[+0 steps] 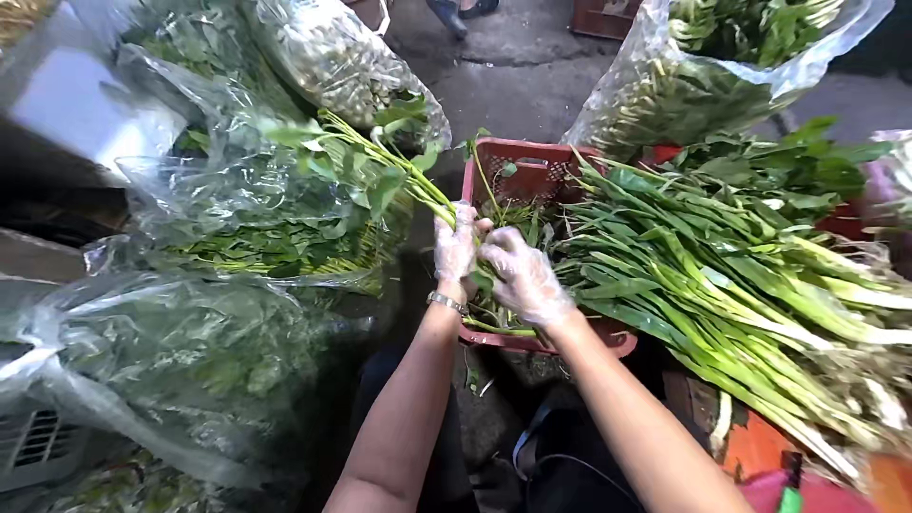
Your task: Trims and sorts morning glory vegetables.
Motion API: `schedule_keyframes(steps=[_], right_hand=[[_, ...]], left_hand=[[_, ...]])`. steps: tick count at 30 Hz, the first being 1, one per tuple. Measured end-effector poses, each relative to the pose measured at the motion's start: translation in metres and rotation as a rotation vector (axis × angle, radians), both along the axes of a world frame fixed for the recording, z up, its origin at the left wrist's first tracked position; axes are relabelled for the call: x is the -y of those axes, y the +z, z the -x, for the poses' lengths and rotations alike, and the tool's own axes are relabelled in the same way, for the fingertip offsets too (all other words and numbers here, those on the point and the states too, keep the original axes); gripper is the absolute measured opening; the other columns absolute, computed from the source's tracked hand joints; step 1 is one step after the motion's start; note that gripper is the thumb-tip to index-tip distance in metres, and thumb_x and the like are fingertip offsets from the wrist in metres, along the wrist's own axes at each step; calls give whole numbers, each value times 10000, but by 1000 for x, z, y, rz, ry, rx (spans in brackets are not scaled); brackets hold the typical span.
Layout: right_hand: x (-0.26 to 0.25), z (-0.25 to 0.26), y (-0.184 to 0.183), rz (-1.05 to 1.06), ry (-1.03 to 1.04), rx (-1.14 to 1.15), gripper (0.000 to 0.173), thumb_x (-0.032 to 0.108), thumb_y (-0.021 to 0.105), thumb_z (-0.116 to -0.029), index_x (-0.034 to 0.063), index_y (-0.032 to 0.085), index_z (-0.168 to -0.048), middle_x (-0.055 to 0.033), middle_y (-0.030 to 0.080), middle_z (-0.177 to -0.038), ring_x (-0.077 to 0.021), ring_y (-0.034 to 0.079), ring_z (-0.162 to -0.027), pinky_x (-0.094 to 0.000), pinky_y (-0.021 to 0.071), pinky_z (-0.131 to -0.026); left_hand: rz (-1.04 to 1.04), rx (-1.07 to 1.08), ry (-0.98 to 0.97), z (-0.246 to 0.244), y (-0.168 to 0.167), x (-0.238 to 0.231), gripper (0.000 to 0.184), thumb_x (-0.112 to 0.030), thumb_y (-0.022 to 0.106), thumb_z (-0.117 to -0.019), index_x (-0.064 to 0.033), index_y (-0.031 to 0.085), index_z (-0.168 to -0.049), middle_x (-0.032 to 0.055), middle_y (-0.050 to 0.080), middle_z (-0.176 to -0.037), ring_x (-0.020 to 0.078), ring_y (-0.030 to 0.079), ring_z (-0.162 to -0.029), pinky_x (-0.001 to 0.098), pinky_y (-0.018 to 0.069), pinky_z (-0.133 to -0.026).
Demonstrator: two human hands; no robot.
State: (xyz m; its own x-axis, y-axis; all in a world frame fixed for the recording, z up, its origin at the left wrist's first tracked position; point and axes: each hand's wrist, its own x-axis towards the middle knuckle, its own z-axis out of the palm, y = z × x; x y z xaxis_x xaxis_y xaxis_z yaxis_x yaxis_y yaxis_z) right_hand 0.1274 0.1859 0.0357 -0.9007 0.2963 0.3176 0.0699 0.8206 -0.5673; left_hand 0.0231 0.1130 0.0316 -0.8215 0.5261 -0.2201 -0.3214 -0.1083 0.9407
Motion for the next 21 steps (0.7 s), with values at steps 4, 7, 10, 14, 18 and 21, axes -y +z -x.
schedule_keyframes(steps=[4, 7, 10, 14, 18, 21], right_hand=[[11, -4, -14, 606, 69, -101, 139, 38, 572, -976, -4, 698, -1016, -42, 717, -1032, -79, 674, -969, -293, 568, -901], [15, -25, -8, 701, 14, -53, 152, 66, 554, -989, 27, 699, -1016, 24, 713, -915, -19, 661, -839, -249, 570, -810], [14, -56, -4, 679, -57, -171, 128, 97, 559, -996, 89, 687, -988, 97, 684, -824, 3, 650, -760, -235, 584, -737], [-32, -76, 0, 290, -406, 152, 226, 109, 551, -1022, 6, 666, -1187, -86, 728, -1006, -169, 704, -876, -384, 595, -815], [-33, -61, 10, -204, -405, 474, 466, 108, 597, -988, 44, 564, -1448, -233, 619, -1375, -467, 647, -1157, -692, 495, -898], [-7, -38, 8, -302, -73, 278, 515, 12, 664, -879, 109, 642, -1384, -175, 611, -1415, -403, 699, -1063, -610, 573, -795]], left_hand=[[-67, 98, 83, 8, 0, -1, 333, -412, 410, -1105, -197, 417, -1358, -18, 582, -882, 56, 489, -547, 210, 454, -500], [-129, 150, 108, 13, -5, 2, 207, -380, 412, -1109, -191, 436, -1188, -55, 413, -711, 50, 382, -477, 205, 409, -461], [-185, 69, 217, 30, -4, 5, 169, -319, 385, -1120, -161, 434, -1087, -76, 414, -671, 31, 416, -485, 197, 451, -487], [-268, 54, 295, 38, -1, 6, 124, -263, 392, -1122, -144, 424, -1106, -63, 415, -674, 41, 425, -483, 204, 481, -510], [-204, 19, 240, 24, -1, -4, 155, -280, 428, -1112, -138, 424, -1172, -40, 415, -706, 62, 429, -513, 227, 474, -534], [-224, 13, 214, 19, -4, -6, 119, -278, 421, -1114, -160, 423, -1129, -59, 389, -672, 44, 390, -480, 203, 431, -484]])
